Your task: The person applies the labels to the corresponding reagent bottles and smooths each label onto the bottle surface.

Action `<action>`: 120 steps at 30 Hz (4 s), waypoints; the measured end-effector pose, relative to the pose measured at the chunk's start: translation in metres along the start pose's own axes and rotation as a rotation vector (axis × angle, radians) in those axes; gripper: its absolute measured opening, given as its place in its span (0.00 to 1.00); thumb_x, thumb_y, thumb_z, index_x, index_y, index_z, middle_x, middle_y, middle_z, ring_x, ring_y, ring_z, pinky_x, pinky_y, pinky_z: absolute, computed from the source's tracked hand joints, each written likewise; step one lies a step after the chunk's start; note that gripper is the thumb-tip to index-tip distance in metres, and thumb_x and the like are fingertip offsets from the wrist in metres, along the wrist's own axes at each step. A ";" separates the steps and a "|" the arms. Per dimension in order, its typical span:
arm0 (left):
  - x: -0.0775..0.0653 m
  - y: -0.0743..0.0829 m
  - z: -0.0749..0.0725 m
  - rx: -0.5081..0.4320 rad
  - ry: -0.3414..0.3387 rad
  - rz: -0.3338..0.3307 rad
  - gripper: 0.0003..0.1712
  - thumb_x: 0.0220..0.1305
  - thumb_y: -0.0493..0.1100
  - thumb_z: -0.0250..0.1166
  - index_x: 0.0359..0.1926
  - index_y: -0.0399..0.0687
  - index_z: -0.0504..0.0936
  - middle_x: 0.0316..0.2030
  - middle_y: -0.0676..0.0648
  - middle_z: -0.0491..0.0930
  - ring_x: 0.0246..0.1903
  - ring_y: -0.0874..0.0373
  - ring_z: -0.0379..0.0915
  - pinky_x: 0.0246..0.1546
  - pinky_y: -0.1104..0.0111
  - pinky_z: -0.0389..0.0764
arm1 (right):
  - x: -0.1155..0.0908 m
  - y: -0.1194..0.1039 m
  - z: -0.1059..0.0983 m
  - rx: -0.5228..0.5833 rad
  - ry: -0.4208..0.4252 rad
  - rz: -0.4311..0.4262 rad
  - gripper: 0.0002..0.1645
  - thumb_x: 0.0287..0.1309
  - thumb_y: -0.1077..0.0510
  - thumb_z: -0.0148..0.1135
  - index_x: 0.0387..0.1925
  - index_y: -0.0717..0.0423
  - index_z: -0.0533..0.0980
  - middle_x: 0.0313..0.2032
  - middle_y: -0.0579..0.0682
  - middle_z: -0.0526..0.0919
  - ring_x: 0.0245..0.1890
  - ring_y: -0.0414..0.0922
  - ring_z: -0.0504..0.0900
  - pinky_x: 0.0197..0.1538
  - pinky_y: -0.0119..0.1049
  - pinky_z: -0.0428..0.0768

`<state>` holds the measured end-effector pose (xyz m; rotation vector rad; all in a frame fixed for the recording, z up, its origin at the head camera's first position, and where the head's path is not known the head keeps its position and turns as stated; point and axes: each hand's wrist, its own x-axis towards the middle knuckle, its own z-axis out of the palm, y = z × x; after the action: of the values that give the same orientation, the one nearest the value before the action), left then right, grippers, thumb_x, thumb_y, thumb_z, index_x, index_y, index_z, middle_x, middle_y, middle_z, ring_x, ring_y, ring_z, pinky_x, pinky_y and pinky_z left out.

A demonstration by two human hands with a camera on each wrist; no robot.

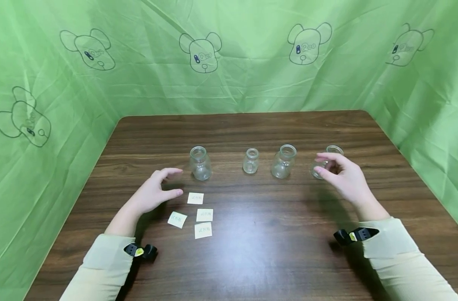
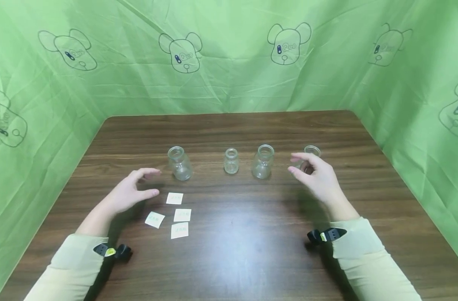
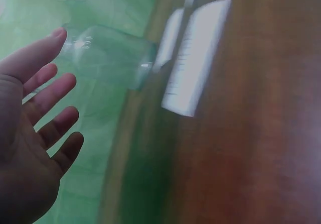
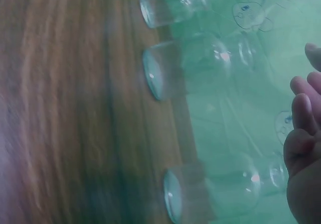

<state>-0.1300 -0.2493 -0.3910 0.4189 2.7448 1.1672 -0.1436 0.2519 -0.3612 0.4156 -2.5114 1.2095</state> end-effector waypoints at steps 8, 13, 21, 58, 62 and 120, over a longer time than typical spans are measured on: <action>0.001 -0.008 0.020 -0.005 -0.058 0.062 0.30 0.54 0.47 0.70 0.58 0.49 0.73 0.53 0.49 0.73 0.52 0.50 0.63 0.53 0.51 0.65 | -0.004 0.002 0.019 -0.013 -0.054 -0.025 0.17 0.51 0.65 0.68 0.45 0.57 0.78 0.35 0.50 0.83 0.26 0.32 0.72 0.29 0.23 0.68; 0.002 -0.011 0.024 0.004 -0.083 0.083 0.29 0.54 0.46 0.70 0.57 0.49 0.73 0.52 0.52 0.75 0.50 0.50 0.65 0.52 0.52 0.66 | -0.003 0.002 0.022 -0.029 -0.046 -0.023 0.15 0.52 0.64 0.67 0.43 0.56 0.79 0.32 0.43 0.82 0.25 0.33 0.72 0.28 0.23 0.68; 0.003 -0.013 0.030 0.050 -0.129 0.075 0.28 0.54 0.47 0.70 0.56 0.52 0.74 0.51 0.55 0.75 0.48 0.53 0.65 0.50 0.56 0.67 | -0.002 0.003 0.021 -0.022 -0.047 -0.009 0.13 0.52 0.63 0.67 0.42 0.57 0.79 0.32 0.35 0.80 0.24 0.33 0.71 0.26 0.24 0.67; 0.022 0.023 0.035 0.213 0.007 0.247 0.14 0.59 0.43 0.66 0.47 0.51 0.82 0.42 0.55 0.75 0.46 0.56 0.65 0.47 0.59 0.67 | -0.009 0.009 0.055 0.054 -0.173 0.004 0.16 0.51 0.61 0.68 0.43 0.60 0.80 0.27 0.46 0.80 0.27 0.36 0.74 0.29 0.27 0.70; 0.024 0.029 0.038 0.193 0.004 0.249 0.14 0.60 0.43 0.65 0.48 0.50 0.82 0.41 0.55 0.74 0.46 0.57 0.67 0.46 0.60 0.69 | -0.006 0.001 0.063 0.074 -0.192 -0.009 0.16 0.51 0.61 0.69 0.44 0.59 0.80 0.29 0.46 0.81 0.28 0.37 0.74 0.30 0.27 0.71; 0.063 0.112 0.090 0.025 0.171 0.506 0.04 0.60 0.41 0.65 0.36 0.48 0.83 0.30 0.55 0.78 0.32 0.66 0.72 0.35 0.67 0.77 | 0.012 -0.067 0.137 0.689 -0.365 0.194 0.09 0.61 0.66 0.54 0.36 0.72 0.75 0.22 0.52 0.78 0.16 0.44 0.73 0.18 0.28 0.66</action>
<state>-0.1472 -0.0941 -0.3735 1.1157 2.8896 1.3214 -0.1495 0.1021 -0.3901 0.6040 -2.3789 2.2590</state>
